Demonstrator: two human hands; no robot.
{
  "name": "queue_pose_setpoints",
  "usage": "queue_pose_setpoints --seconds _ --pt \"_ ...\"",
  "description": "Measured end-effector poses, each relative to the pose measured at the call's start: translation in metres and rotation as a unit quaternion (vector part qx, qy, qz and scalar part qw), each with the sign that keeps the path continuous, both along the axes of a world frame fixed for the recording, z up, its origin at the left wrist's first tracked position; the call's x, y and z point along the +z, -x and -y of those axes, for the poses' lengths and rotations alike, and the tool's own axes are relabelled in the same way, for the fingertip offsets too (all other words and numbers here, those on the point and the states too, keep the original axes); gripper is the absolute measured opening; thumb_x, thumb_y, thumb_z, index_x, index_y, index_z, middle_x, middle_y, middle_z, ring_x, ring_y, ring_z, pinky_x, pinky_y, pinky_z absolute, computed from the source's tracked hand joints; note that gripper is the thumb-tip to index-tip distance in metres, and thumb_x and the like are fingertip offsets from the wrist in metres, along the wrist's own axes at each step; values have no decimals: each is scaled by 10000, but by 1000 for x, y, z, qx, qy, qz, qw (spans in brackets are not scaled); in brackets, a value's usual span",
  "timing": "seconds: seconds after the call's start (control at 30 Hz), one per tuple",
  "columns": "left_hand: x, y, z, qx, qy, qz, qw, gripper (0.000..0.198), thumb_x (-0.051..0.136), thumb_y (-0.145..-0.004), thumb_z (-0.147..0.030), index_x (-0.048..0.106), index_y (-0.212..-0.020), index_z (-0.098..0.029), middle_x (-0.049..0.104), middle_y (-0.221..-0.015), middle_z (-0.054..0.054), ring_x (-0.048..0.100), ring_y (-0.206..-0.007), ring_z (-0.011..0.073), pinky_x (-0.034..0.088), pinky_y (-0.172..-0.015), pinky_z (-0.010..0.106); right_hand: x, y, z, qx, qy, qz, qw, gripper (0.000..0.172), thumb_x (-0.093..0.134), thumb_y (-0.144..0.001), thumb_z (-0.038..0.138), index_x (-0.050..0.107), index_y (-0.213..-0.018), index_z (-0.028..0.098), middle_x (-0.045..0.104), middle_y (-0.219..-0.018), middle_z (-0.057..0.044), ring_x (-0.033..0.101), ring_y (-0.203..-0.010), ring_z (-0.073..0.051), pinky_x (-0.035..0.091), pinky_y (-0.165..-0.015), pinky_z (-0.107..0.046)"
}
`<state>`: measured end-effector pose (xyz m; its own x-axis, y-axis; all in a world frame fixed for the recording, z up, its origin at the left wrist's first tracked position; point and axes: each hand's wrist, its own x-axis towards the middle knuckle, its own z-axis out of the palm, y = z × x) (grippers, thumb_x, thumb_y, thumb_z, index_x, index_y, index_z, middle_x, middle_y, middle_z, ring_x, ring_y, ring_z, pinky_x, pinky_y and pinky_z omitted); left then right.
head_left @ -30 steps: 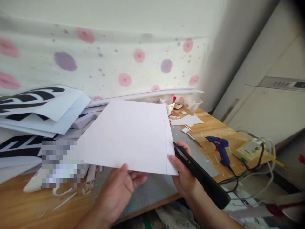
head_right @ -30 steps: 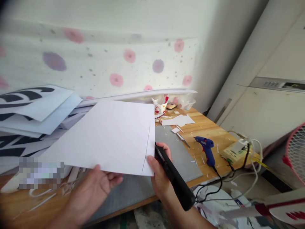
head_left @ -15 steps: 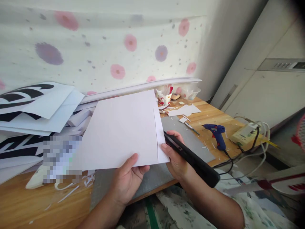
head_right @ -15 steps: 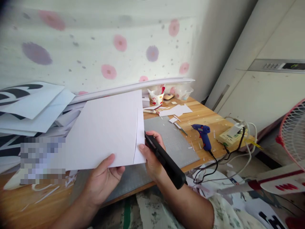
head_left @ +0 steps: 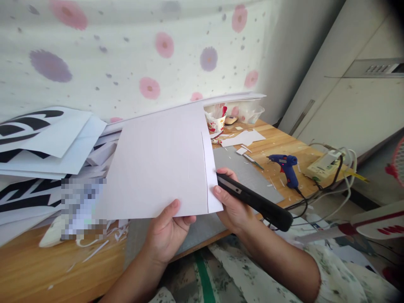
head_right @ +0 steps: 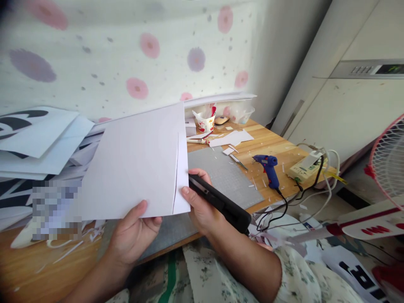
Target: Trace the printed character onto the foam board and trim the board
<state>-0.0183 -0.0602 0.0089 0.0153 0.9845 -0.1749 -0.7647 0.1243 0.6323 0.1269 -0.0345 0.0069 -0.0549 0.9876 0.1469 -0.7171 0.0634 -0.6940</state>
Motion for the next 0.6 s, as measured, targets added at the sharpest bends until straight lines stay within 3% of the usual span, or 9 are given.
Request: queue_pose_setpoints --seconds 0.2,0.6 --pt "4 -2 1 -5 19 -8 1000 463 583 -785 -38 568 -1193 -256 730 -984 -4 697 -746 170 580 -462 204 -1 2 0 -7 25 -16 1000 461 760 -642 307 473 -1002 291 598 -901 27 591 -767 -162 488 -661 -284" --pt "7 -8 2 26 32 -16 999 671 640 -718 8 479 -1293 -299 740 -888 -13 690 -649 168 562 -409 214 4 8 6 29 20 -61 997 476 739 -657 315 414 -1004 290 625 -901 11 632 -772 -205 490 -596 -300"
